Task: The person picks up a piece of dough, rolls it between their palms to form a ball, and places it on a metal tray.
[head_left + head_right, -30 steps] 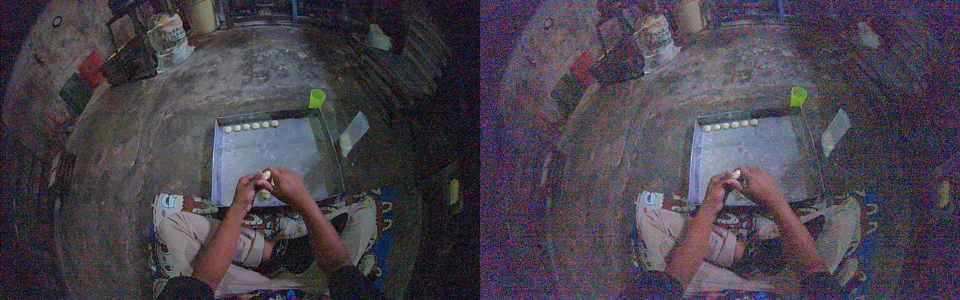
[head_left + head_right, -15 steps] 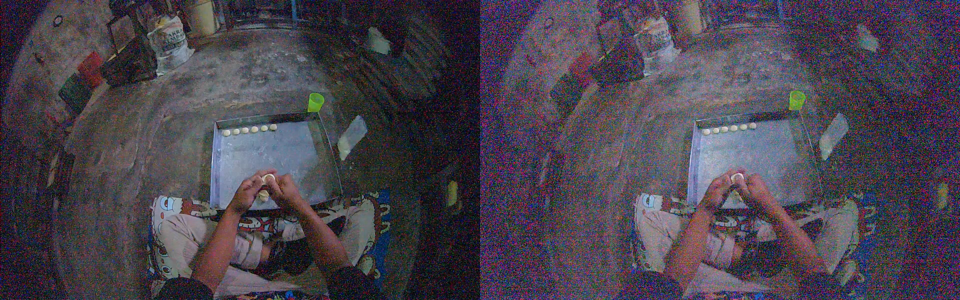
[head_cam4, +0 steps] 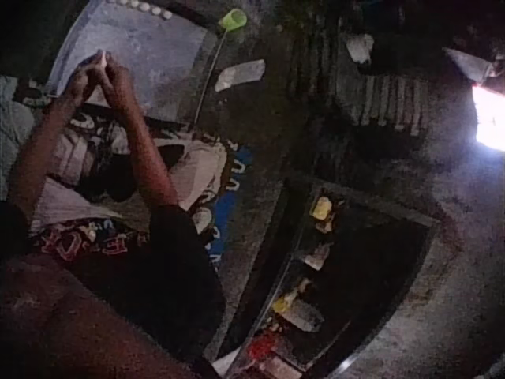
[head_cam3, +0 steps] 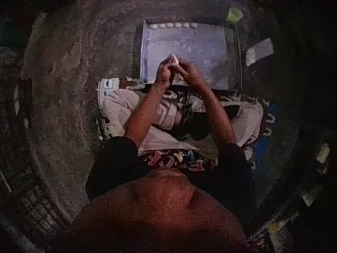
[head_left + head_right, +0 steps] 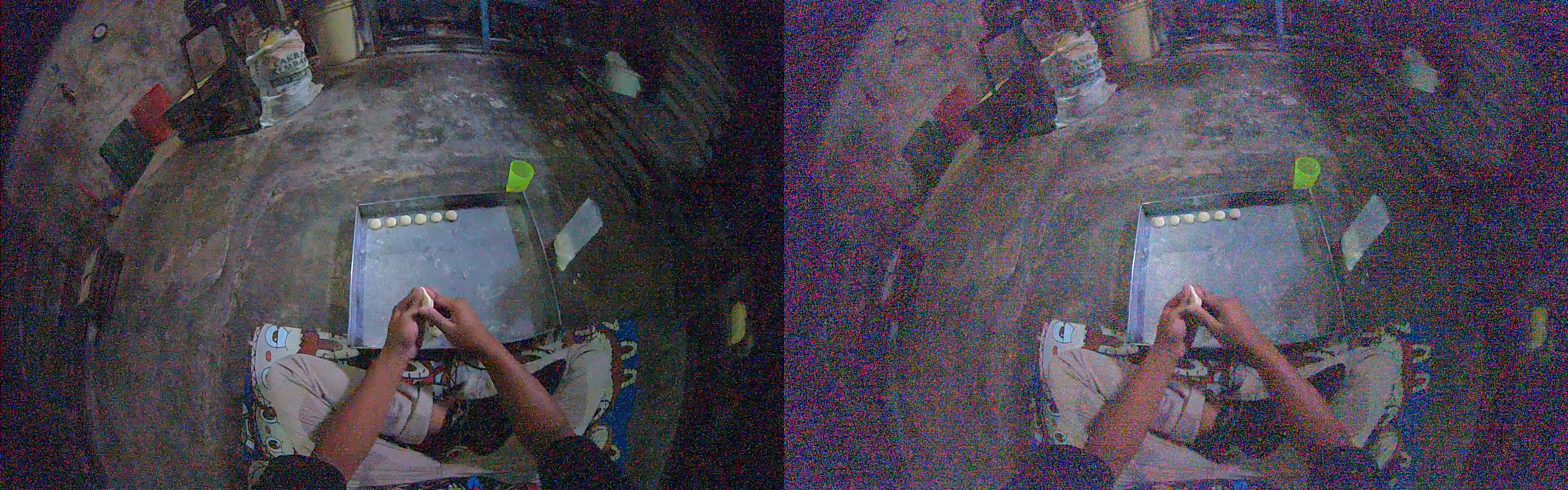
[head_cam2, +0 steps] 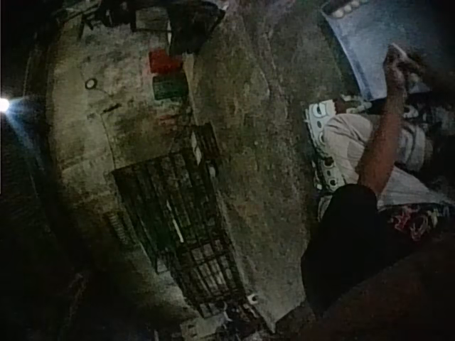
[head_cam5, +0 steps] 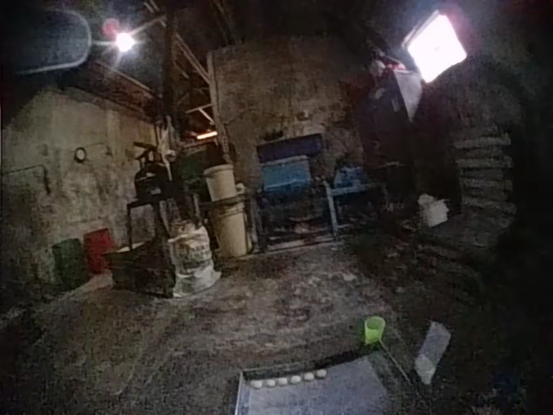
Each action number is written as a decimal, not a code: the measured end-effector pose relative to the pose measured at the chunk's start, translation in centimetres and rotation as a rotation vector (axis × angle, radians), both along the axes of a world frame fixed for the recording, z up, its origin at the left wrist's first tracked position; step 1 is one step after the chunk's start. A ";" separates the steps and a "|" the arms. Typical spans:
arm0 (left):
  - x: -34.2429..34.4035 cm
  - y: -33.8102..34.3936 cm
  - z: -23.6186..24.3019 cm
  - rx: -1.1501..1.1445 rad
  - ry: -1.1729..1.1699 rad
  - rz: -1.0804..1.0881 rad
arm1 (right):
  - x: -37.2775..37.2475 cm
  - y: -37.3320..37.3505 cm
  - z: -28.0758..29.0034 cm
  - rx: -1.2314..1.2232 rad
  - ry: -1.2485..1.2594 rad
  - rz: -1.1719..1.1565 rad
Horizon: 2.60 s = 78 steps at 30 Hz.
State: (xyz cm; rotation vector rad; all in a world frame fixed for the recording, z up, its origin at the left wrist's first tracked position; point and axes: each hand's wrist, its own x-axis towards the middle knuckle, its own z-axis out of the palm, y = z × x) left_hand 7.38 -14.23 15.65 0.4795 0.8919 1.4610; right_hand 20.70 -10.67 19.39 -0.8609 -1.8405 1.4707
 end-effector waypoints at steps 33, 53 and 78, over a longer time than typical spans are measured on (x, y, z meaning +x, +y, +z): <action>4.5 1.4 -1.1 0.294 1.222 0.247 | 4.4 3.4 -3.6 -0.577 0.050 -0.076; 2.5 0.3 1.1 0.339 0.788 -0.217 | 4.6 0.7 -1.8 -0.144 0.081 -0.140; 2.4 -2.4 6.2 0.259 1.212 0.073 | 4.0 -0.6 2.4 -0.113 -0.249 -0.113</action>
